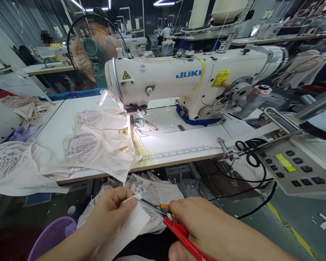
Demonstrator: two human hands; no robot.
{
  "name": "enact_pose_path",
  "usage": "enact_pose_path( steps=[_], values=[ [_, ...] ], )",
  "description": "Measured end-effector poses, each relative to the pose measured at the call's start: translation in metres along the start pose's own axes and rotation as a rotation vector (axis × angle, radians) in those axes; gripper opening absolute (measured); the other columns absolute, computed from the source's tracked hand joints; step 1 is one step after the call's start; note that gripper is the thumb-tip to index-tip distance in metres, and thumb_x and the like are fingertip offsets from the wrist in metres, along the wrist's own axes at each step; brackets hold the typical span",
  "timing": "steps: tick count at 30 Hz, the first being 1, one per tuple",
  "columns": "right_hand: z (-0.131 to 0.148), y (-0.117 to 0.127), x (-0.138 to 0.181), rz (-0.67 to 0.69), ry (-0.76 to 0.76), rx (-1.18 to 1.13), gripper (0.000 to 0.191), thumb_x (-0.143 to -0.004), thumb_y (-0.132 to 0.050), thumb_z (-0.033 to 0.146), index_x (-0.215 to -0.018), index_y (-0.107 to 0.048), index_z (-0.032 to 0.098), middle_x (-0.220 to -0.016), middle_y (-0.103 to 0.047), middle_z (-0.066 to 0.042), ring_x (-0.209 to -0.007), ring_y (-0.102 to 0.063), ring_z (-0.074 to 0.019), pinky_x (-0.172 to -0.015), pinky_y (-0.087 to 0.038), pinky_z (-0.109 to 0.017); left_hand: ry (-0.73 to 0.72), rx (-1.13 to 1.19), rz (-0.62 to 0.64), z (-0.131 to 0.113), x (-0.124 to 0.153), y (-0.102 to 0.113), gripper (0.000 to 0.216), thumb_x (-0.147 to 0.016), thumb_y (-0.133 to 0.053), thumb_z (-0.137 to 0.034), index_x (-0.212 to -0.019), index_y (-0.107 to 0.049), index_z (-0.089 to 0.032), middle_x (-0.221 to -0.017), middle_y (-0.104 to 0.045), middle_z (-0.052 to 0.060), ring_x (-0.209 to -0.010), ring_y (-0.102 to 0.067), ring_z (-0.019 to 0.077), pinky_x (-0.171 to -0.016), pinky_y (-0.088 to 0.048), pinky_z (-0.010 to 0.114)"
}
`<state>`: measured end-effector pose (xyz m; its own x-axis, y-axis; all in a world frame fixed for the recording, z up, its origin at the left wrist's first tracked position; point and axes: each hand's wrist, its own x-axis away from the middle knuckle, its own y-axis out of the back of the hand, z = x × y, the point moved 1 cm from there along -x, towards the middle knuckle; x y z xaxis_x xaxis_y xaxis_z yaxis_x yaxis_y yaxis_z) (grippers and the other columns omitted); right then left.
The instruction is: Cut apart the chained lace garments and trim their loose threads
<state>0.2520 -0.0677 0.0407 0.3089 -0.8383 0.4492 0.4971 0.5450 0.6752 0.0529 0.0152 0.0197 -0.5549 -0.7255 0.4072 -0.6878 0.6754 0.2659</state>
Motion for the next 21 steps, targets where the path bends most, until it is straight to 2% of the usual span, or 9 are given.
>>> enact_pose_path(
  steps=[7, 11, 15, 21],
  values=[
    [0.004, -0.007, 0.003, -0.026, -0.026, -0.089, 0.043, -0.070, -0.065, 0.051, -0.062, -0.034, 0.023, -0.059, -0.047, 0.001, -0.048, -0.040, -0.0140, -0.042, -0.023, -0.023, 0.029, 0.061, 0.032, 0.000, 0.000, -0.003, 0.024, -0.069, -0.048, -0.038, -0.058, -0.047, -0.017, -0.052, -0.038, -0.004, -0.048, -0.032, 0.0092, -0.045, -0.023, 0.023],
    [0.009, -0.006, 0.004, -0.033, -0.092, -0.131, 0.034, -0.070, -0.065, 0.040, -0.061, -0.037, 0.023, -0.058, -0.046, 0.001, -0.047, -0.039, -0.0133, -0.042, -0.021, -0.024, 0.032, 0.074, 0.027, 0.001, 0.000, -0.002, 0.024, -0.069, -0.050, -0.037, -0.057, -0.046, -0.017, -0.050, -0.036, -0.004, -0.047, -0.030, 0.0085, -0.044, -0.023, 0.023],
    [0.006, -0.010, 0.003, 0.014, -0.152, -0.192, 0.032, -0.072, -0.059, 0.043, -0.062, -0.037, 0.022, -0.059, -0.043, 0.001, -0.051, -0.036, -0.0133, -0.043, -0.022, -0.024, 0.074, 0.110, 0.059, 0.004, -0.001, -0.001, 0.024, -0.070, -0.052, -0.039, -0.060, -0.049, -0.017, -0.048, -0.037, -0.005, -0.044, -0.029, 0.0081, -0.042, -0.022, 0.023],
    [-0.011, -0.023, -0.002, -0.018, -0.183, -0.162, 0.034, -0.077, -0.053, 0.041, -0.059, -0.030, 0.022, -0.058, -0.039, 0.003, -0.050, -0.032, -0.0109, -0.044, -0.023, -0.023, 0.073, 0.111, 0.082, 0.006, -0.002, -0.002, 0.022, -0.071, -0.052, -0.037, -0.060, -0.050, -0.017, -0.050, -0.039, -0.004, -0.045, -0.032, 0.0088, -0.044, -0.024, 0.023]
  ],
)
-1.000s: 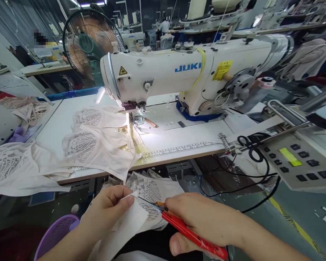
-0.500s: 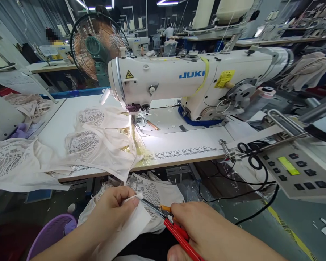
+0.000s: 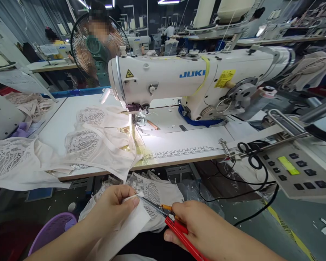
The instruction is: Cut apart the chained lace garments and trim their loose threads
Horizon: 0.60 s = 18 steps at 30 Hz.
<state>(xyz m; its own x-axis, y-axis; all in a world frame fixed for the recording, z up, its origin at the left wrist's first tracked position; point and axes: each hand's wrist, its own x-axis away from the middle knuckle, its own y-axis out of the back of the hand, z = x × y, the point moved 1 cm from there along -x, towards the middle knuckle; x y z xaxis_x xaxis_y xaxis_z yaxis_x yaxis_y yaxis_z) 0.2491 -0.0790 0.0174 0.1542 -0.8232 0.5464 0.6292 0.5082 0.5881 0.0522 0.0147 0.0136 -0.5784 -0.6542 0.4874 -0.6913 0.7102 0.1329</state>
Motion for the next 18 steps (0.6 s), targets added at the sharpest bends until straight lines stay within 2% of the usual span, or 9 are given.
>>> enact_pose_path(
  steps=[8, 12, 14, 18],
  values=[
    [-0.011, -0.012, -0.011, -0.071, 0.084, -0.050, 0.039, -0.079, -0.050, 0.047, -0.058, -0.027, 0.022, -0.053, -0.032, 0.006, -0.047, -0.026, -0.0091, -0.043, -0.020, -0.023, -0.072, -0.104, -0.029, -0.005, -0.002, 0.002, 0.021, -0.070, -0.052, -0.032, -0.057, -0.050, -0.017, -0.053, -0.040, -0.003, -0.051, -0.035, 0.0102, -0.048, -0.027, 0.023],
    [-0.014, -0.012, -0.013, -0.215, 0.129, -0.183, 0.041, -0.079, -0.051, 0.047, -0.058, -0.024, 0.023, -0.055, -0.027, 0.006, -0.049, -0.025, -0.0096, -0.044, -0.021, -0.023, -0.076, -0.130, -0.034, -0.005, -0.001, 0.006, 0.019, -0.071, -0.052, -0.031, -0.060, -0.053, -0.016, -0.055, -0.044, -0.003, -0.053, -0.038, 0.0110, -0.051, -0.029, 0.023],
    [-0.010, -0.010, -0.010, -0.339, 0.174, -0.274, 0.039, -0.078, -0.053, 0.045, -0.059, -0.029, 0.022, -0.057, -0.030, 0.005, -0.051, -0.029, -0.0104, -0.046, -0.026, -0.023, -0.091, -0.148, -0.053, -0.006, 0.000, 0.008, 0.020, -0.072, -0.052, -0.031, -0.060, -0.054, -0.016, -0.056, -0.045, -0.003, -0.054, -0.039, 0.0113, -0.052, -0.030, 0.023],
    [0.007, -0.016, -0.006, -0.488, 0.367, -0.442, 0.018, -0.081, -0.055, 0.038, -0.078, -0.050, 0.021, -0.071, -0.052, -0.001, -0.062, -0.049, -0.0157, -0.056, -0.042, -0.027, -0.134, -0.158, -0.095, -0.009, 0.001, 0.009, 0.020, -0.074, -0.050, -0.031, -0.063, -0.055, -0.015, -0.060, -0.049, -0.001, -0.057, -0.042, 0.0124, -0.055, -0.033, 0.024]
  ],
)
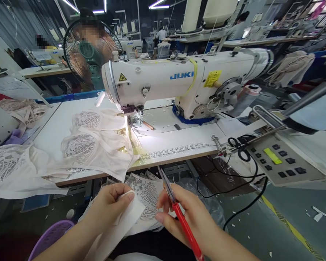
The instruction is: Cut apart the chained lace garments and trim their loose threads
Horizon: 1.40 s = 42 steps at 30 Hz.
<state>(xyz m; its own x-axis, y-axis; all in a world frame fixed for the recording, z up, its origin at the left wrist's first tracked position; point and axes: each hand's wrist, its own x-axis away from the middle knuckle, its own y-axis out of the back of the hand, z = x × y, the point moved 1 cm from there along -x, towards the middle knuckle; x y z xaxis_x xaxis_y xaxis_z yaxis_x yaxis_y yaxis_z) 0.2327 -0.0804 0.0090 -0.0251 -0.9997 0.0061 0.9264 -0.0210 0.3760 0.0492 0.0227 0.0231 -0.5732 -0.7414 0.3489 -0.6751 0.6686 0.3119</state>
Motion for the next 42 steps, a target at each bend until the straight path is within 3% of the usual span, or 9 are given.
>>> enact_pose_path(
  steps=[7, 12, 22, 27, 32, 34, 38, 40, 42],
  values=[
    [0.002, -0.039, -0.004, -0.084, 0.100, -0.047, 0.013, -0.077, -0.062, 0.028, -0.086, -0.054, 0.023, -0.083, -0.062, -0.004, -0.068, -0.055, -0.0177, -0.064, -0.048, -0.030, -0.050, -0.016, -0.036, -0.001, 0.003, -0.001, 0.021, -0.074, -0.051, -0.031, -0.064, -0.060, -0.014, -0.062, -0.055, 0.002, -0.062, -0.048, 0.0152, -0.058, -0.037, 0.025],
    [0.005, -0.042, -0.011, -0.160, 0.093, -0.034, 0.017, -0.076, -0.064, 0.031, -0.081, -0.050, 0.023, -0.079, -0.060, -0.003, -0.067, -0.054, -0.0177, -0.063, -0.049, -0.030, -0.065, 0.006, -0.064, 0.004, 0.005, 0.001, 0.021, -0.073, -0.050, -0.030, -0.063, -0.058, -0.014, -0.062, -0.054, 0.002, -0.061, -0.048, 0.0151, -0.058, -0.037, 0.025],
    [0.017, -0.052, -0.021, -0.041, -0.055, -0.037, 0.025, -0.070, -0.065, 0.036, -0.079, -0.048, 0.020, -0.077, -0.055, -0.003, -0.065, -0.049, -0.0174, -0.060, -0.045, -0.031, -0.169, 0.000, -0.077, 0.017, 0.003, -0.002, 0.020, -0.078, -0.048, -0.024, -0.065, -0.060, -0.016, -0.065, -0.060, 0.004, -0.065, -0.053, 0.0170, -0.063, -0.039, 0.027],
    [0.019, -0.058, -0.031, -0.049, -0.131, -0.007, 0.024, -0.067, -0.065, 0.028, -0.076, -0.043, 0.022, -0.073, -0.050, 0.001, -0.062, -0.046, -0.0154, -0.055, -0.043, -0.028, -0.218, 0.003, -0.107, 0.021, 0.003, -0.002, 0.021, -0.081, -0.048, -0.023, -0.064, -0.059, -0.017, -0.063, -0.060, 0.002, -0.063, -0.054, 0.0158, -0.062, -0.040, 0.025],
    [0.017, -0.068, -0.038, 0.048, -0.141, -0.050, 0.015, -0.071, -0.057, 0.021, -0.069, -0.042, 0.021, -0.070, -0.050, 0.002, -0.061, -0.047, -0.0138, -0.055, -0.042, -0.025, -0.280, 0.029, -0.082, 0.037, 0.004, -0.002, 0.024, -0.086, -0.039, -0.022, -0.082, -0.062, -0.015, -0.077, -0.067, 0.007, -0.071, -0.060, 0.0186, -0.067, -0.047, 0.028],
    [0.015, -0.068, -0.040, 0.048, -0.121, -0.012, 0.013, -0.072, -0.055, 0.019, -0.069, -0.043, 0.021, -0.069, -0.050, 0.002, -0.061, -0.045, -0.0135, -0.054, -0.041, -0.025, -0.397, -0.082, -0.159, 0.049, 0.010, -0.003, 0.027, -0.084, -0.042, -0.022, -0.104, -0.058, -0.013, -0.101, -0.067, 0.013, -0.091, -0.063, 0.0237, -0.079, -0.049, 0.035],
    [0.023, -0.049, -0.044, -0.043, -0.064, 0.060, 0.019, -0.073, -0.058, 0.024, -0.066, -0.041, 0.022, -0.063, -0.044, 0.004, -0.056, -0.041, -0.0126, -0.052, -0.038, -0.025, -0.620, -0.665, -0.325, 0.083, 0.034, -0.003, 0.077, -0.071, -0.059, -0.017, -0.140, -0.026, -0.015, -0.144, -0.035, 0.020, -0.131, -0.034, 0.0348, -0.103, -0.032, 0.055],
    [0.034, -0.035, -0.043, -0.085, -0.020, 0.015, 0.017, -0.076, -0.058, 0.029, -0.069, -0.044, 0.022, -0.065, -0.047, 0.003, -0.059, -0.043, -0.0136, -0.054, -0.040, -0.026, -0.552, -0.892, -0.362, 0.101, 0.048, 0.003, 0.077, -0.070, -0.054, -0.010, -0.142, -0.025, -0.015, -0.145, -0.035, 0.019, -0.132, -0.034, 0.0342, -0.103, -0.032, 0.056],
    [0.048, -0.024, -0.038, -0.094, 0.056, -0.059, 0.015, -0.078, -0.058, 0.029, -0.072, -0.046, 0.022, -0.067, -0.048, 0.002, -0.061, -0.046, -0.0146, -0.054, -0.041, -0.026, -0.391, -0.990, -0.409, 0.116, 0.061, 0.020, 0.065, -0.070, -0.047, -0.006, -0.134, -0.040, -0.013, -0.135, -0.050, 0.017, -0.123, -0.047, 0.0318, -0.100, -0.039, 0.052]
  ],
)
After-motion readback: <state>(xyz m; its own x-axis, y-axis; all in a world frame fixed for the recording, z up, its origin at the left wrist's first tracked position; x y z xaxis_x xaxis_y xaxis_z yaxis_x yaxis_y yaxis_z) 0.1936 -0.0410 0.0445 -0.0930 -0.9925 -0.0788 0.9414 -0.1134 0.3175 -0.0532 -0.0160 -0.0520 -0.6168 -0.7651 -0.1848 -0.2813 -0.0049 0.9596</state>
